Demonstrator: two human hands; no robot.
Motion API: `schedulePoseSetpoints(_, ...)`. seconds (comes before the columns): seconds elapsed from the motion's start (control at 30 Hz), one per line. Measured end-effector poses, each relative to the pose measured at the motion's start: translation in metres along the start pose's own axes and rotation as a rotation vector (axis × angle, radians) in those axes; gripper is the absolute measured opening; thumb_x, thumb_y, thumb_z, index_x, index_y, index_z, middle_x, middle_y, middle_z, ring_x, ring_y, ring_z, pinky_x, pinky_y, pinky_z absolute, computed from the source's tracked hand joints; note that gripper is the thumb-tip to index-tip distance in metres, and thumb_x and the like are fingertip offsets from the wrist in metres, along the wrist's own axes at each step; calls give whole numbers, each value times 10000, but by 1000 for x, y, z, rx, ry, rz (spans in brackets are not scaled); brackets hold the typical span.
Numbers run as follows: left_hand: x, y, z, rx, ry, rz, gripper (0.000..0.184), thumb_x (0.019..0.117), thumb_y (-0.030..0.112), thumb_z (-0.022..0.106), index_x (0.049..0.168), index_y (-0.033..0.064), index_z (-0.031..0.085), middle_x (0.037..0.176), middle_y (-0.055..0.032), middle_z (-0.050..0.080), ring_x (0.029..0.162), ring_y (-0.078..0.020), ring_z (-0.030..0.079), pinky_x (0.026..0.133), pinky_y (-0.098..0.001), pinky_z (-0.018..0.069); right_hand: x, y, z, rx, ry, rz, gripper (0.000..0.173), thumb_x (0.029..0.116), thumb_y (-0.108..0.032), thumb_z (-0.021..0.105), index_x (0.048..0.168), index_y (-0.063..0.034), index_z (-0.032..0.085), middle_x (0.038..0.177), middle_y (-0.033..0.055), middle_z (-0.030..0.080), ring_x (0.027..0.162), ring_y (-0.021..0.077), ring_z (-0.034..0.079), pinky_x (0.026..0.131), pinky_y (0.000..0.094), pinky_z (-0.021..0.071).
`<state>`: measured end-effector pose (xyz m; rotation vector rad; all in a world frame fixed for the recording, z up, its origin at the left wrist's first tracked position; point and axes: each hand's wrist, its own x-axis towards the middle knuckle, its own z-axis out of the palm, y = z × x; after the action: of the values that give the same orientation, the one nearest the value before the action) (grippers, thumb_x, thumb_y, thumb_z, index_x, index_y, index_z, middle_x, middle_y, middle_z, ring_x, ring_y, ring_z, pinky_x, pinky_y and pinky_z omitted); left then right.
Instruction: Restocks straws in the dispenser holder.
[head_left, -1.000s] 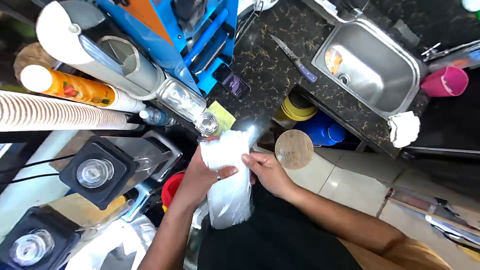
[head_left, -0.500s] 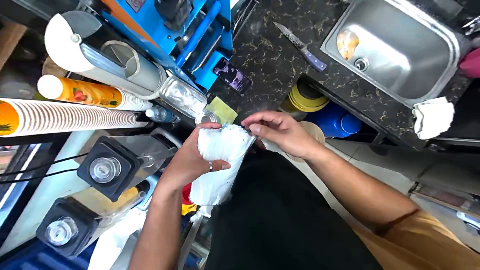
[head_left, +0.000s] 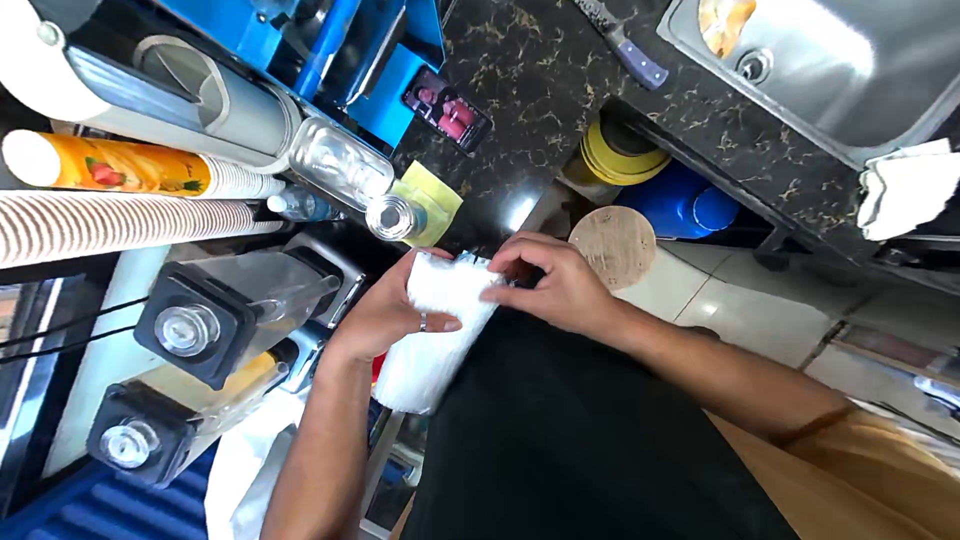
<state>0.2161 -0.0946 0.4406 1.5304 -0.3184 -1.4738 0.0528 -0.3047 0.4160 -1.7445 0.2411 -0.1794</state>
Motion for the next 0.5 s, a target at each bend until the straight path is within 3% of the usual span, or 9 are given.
schedulePoseSetpoints(0.1, 6, 2, 0, 13, 1, 23, 787, 680, -7, 868, 1373, 143, 527, 1120, -99, 724, 972, -203, 727, 828, -361, 637, 3, 2, 1, -37, 37, -14, 117, 920, -185, 771, 959, -74, 773, 953, 3, 714, 828, 53, 671, 739, 229, 600)
schedulePoseSetpoints(0.23, 9, 2, 0, 0, -16, 15, 822, 677, -15, 866, 1398, 157, 509, 1137, -108, 717, 980, -217, 725, 831, -374, 637, 4, -1, -6, -39, 33, 53, 130, 989, -173, 675, 1012, -62, 737, 925, 3, 700, 771, 51, 657, 697, 228, 591)
schedulePoseSetpoints(0.3, 11, 4, -1, -1, -15, 27, 843, 667, -19, 864, 1409, 157, 503, 1138, -109, 718, 977, -218, 725, 829, -376, 636, 5, 0, -15, 75, 86, 149, 148, 1018, -162, 632, 1043, -40, 712, 893, 24, 720, 732, 103, 698, 669, 293, 634)
schedulePoseSetpoints(0.4, 9, 4, -4, 2, -2, 40, 860, 656, -17, 873, 1413, 152, 502, 1146, -100, 719, 987, -211, 724, 833, -367, 636, 0, 16, -36, 115, 188, 268, 170, 1026, -205, 621, 1020, -61, 713, 905, 36, 735, 779, 136, 710, 697, 332, 624)
schedulePoseSetpoints(0.43, 8, 5, -6, 1, 1, 38, 863, 659, -19, 876, 1417, 154, 499, 1155, -100, 717, 995, -212, 722, 841, -371, 635, -9, 29, -47, 67, 178, 324, 206, 973, -159, 683, 1169, -96, 686, 1037, 65, 728, 887, 177, 713, 746, 366, 622)
schedulePoseSetpoints(0.47, 6, 4, -8, -3, 6, 39, 868, 661, -13, 877, 1423, 156, 497, 1164, -102, 714, 1004, -216, 721, 848, -376, 635, -20, 45, -62, 8, 75, 428, 607, 903, -96, 729, 1458, -179, 497, 1312, 102, 615, 1111, 251, 658, 859, 440, 610)
schedulePoseSetpoints(0.5, 5, 4, -9, -11, 15, 41, 873, 658, -18, 875, 1423, 160, 494, 1164, -104, 713, 1004, -219, 720, 847, -380, 635, -34, 67, -74, -11, -7, 569, 968, 827, -60, 781, 1612, -265, 253, 1527, 133, 429, 1283, 330, 560, 934, 530, 577)
